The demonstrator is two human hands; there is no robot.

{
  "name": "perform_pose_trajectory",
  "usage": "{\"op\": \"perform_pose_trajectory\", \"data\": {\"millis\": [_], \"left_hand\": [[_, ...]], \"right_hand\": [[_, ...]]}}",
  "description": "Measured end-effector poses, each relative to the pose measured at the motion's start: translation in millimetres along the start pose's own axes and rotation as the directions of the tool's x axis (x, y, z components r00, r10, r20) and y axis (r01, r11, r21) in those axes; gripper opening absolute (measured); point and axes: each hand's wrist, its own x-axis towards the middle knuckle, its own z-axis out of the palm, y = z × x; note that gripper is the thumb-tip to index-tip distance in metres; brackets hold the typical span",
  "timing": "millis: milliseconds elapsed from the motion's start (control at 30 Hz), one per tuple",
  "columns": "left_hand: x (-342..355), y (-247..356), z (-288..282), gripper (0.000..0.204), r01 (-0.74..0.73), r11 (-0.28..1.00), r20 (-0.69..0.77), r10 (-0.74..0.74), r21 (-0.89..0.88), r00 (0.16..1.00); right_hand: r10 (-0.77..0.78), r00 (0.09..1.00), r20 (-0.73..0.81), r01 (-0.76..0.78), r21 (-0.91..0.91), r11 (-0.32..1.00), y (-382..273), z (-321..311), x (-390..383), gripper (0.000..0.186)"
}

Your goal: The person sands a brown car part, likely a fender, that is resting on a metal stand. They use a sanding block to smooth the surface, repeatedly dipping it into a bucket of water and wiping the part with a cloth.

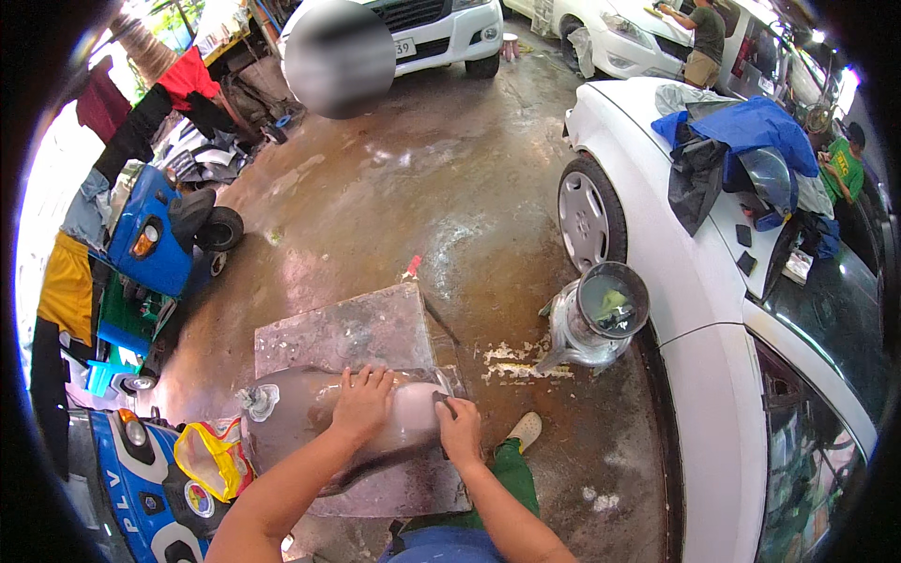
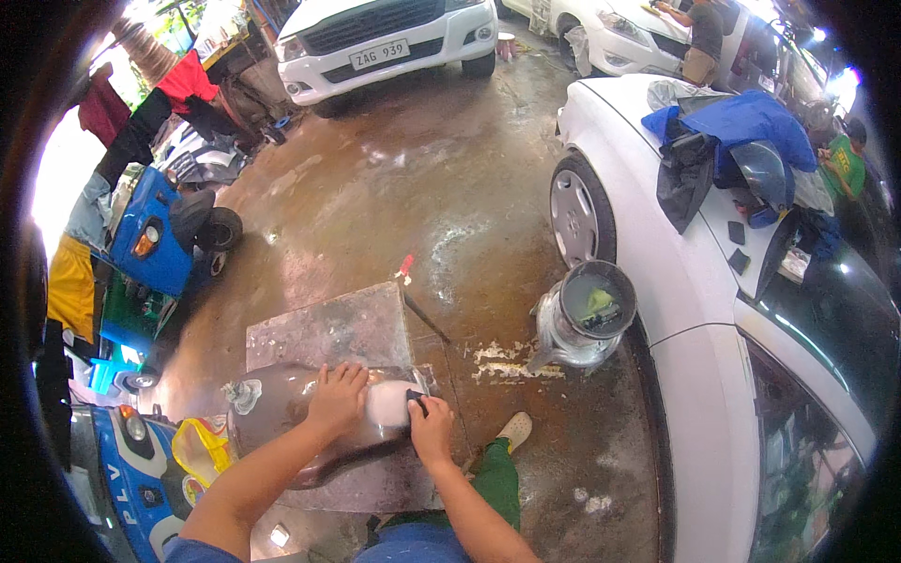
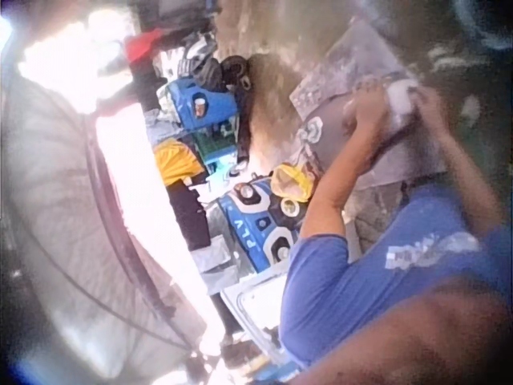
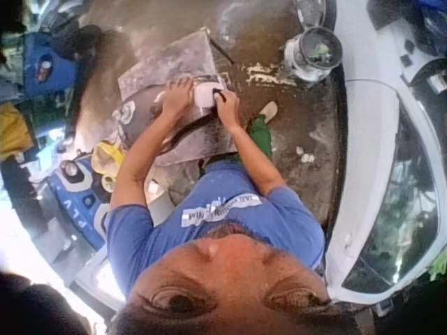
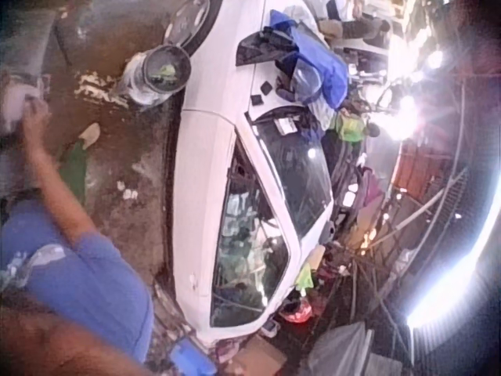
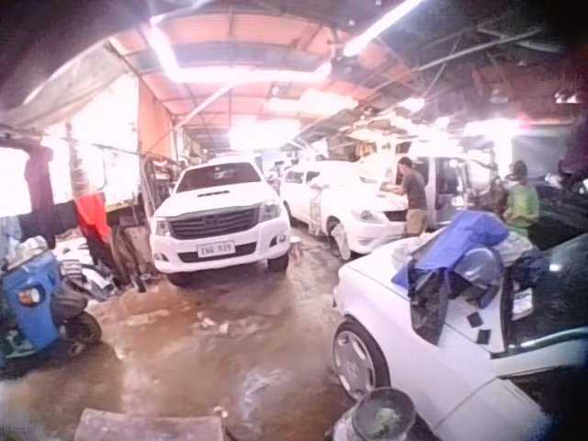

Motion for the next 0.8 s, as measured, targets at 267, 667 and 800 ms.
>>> {"op": "perform_pose_trajectory", "data": {"millis": [267,667,800], "left_hand": [[-1,3,-3,0.047,-0.003,1.000,0.004,0.003,-0.017,1.000],[3,4,-12,0.044,-0.003,0.999,0.008,0.003,-0.045,1.000],[-2,1,-7,0.043,-0.012,1.000,-0.044,0.012,-0.010,0.999]], "right_hand": [[-0.103,0.995,0.000,0.103,0.050,0.993,-7,0,-15,0.038],[-0.063,0.997,0.036,0.062,0.008,0.998,12,-2,1,0.039],[-0.164,0.983,0.086,0.163,0.020,0.986,-14,-9,-38,0.038]]}}
